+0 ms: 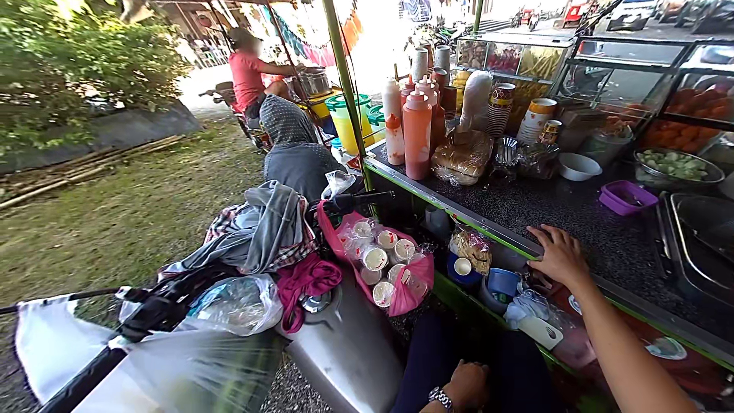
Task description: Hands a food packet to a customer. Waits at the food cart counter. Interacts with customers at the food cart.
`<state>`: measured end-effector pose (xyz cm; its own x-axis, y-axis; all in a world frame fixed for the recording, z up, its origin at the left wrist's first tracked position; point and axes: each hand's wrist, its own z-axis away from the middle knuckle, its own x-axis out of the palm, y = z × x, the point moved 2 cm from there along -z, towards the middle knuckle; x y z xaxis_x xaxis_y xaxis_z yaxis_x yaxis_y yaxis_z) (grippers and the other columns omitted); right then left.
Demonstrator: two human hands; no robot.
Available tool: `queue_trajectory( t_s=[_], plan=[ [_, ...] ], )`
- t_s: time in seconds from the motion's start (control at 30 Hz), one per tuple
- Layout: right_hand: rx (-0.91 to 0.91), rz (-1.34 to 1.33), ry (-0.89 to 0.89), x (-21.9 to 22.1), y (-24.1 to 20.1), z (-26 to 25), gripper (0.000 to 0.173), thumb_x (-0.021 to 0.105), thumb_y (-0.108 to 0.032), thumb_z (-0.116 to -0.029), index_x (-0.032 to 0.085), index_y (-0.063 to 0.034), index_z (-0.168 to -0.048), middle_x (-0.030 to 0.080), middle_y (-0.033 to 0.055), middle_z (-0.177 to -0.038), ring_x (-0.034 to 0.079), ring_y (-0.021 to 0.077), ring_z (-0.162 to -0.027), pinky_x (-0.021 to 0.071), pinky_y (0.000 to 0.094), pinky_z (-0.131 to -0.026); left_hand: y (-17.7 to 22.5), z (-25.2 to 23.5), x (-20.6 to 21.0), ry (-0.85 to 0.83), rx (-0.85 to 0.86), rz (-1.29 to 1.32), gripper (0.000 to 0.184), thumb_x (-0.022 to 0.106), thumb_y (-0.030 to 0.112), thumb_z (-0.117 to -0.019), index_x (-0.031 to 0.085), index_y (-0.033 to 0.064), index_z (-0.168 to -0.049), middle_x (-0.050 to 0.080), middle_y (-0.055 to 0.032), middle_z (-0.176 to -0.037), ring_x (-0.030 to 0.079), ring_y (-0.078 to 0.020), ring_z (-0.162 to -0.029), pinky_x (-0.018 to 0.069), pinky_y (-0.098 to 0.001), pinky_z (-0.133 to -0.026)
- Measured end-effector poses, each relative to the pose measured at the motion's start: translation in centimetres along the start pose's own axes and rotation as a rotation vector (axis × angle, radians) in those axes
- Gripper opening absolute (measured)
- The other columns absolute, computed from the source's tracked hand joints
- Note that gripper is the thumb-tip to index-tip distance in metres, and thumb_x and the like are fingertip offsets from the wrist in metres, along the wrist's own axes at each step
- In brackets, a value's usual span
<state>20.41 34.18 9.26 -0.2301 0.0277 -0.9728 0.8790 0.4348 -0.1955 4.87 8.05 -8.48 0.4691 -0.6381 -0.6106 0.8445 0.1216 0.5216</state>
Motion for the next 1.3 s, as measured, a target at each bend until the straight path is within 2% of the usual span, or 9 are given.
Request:
queue_trajectory(
  t_s=[0.6,0.73,0.8,0.9,1.03,1.2,1.3],
  plan=[
    [0.024,-0.002,-0.036,0.0,-0.2,-0.2,0.087,0.086,-0.034,-0.0797,0.044,-0.0309,-0.156,0.038,0.0143,-0.162,0.033,0.0398,-0.150,0.0247,0.0617,-0.119,0.6,0.3,0.3,-0.045,-0.021,-0.109,0.044,0.047,0.031,-0.1083,0.058,0.0029,-0.140,0.060,-0.0202,-0.141,0.053,-0.0361,-0.136,0.0310,-0.0592,-0.118],
    [0.053,-0.010,-0.067,-0.4,-0.3,-0.3,0.087,0.084,-0.036,-0.0802,0.043,-0.0328,-0.157,0.037,0.0134,-0.163,0.032,0.0376,-0.151,0.0237,0.0603,-0.121,1.9,0.5,1.4,-0.118,0.011,-0.332,0.039,0.049,0.016,-0.1057,0.056,-0.0010,-0.140,0.058,-0.0219,-0.143,0.051,-0.0393,-0.137,0.0332,-0.0601,-0.117],
    [0.047,-0.042,-0.057,-0.5,-0.2,-0.2,0.087,0.085,-0.033,-0.0799,0.043,-0.0319,-0.157,0.038,0.0145,-0.162,0.032,0.0386,-0.151,0.0234,0.0615,-0.120,2.1,0.4,1.7,-0.127,0.020,-0.372,0.037,0.049,0.013,-0.1045,0.057,-0.0014,-0.138,0.059,-0.0214,-0.142,0.052,-0.0392,-0.136,0.0359,-0.0602,-0.114],
    [0.047,-0.057,-0.060,-0.4,-0.2,-0.3,0.088,0.084,-0.033,-0.0796,0.043,-0.0335,-0.157,0.038,0.0122,-0.163,0.032,0.0373,-0.151,0.0232,0.0608,-0.120,1.7,0.2,1.2,-0.132,-0.004,-0.352,0.040,0.047,0.020,-0.1060,0.058,0.0017,-0.140,0.059,-0.0190,-0.144,0.052,-0.0369,-0.137,0.0354,-0.0590,-0.116],
    [0.048,-0.059,-0.063,-0.5,-0.3,-0.4,0.089,0.084,-0.032,-0.0793,0.041,-0.0349,-0.157,0.036,0.0103,-0.164,0.030,0.0367,-0.152,0.0225,0.0605,-0.121,0.7,0.1,0.2,-0.058,-0.018,-0.170,0.045,0.049,0.033,-0.1069,0.059,0.0031,-0.139,0.060,-0.0197,-0.143,0.054,-0.0359,-0.137,0.0359,-0.0587,-0.116],
    [0.054,-0.080,-0.069,-0.5,-0.5,-0.3,0.090,0.085,-0.031,-0.0790,0.041,-0.0358,-0.157,0.036,0.0107,-0.164,0.029,0.0365,-0.152,0.0216,0.0613,-0.121,0.0,0.1,-0.1,-0.042,0.010,-0.071,0.043,0.049,0.032,-0.1072,0.061,0.0051,-0.139,0.061,-0.0192,-0.141,0.056,-0.0355,-0.135,0.0378,-0.0602,-0.115],
    [0.052,-0.088,-0.064,-0.5,-0.4,-0.3,0.090,0.085,-0.030,-0.0785,0.041,-0.0362,-0.157,0.036,0.0101,-0.164,0.029,0.0361,-0.152,0.0220,0.0613,-0.121,0.4,0.0,-0.3,-0.064,-0.006,-0.114,0.045,0.047,0.033,-0.1076,0.058,0.0071,-0.142,0.059,-0.0172,-0.146,0.051,-0.0338,-0.140,0.0323,-0.0598,-0.119]
  ],
)
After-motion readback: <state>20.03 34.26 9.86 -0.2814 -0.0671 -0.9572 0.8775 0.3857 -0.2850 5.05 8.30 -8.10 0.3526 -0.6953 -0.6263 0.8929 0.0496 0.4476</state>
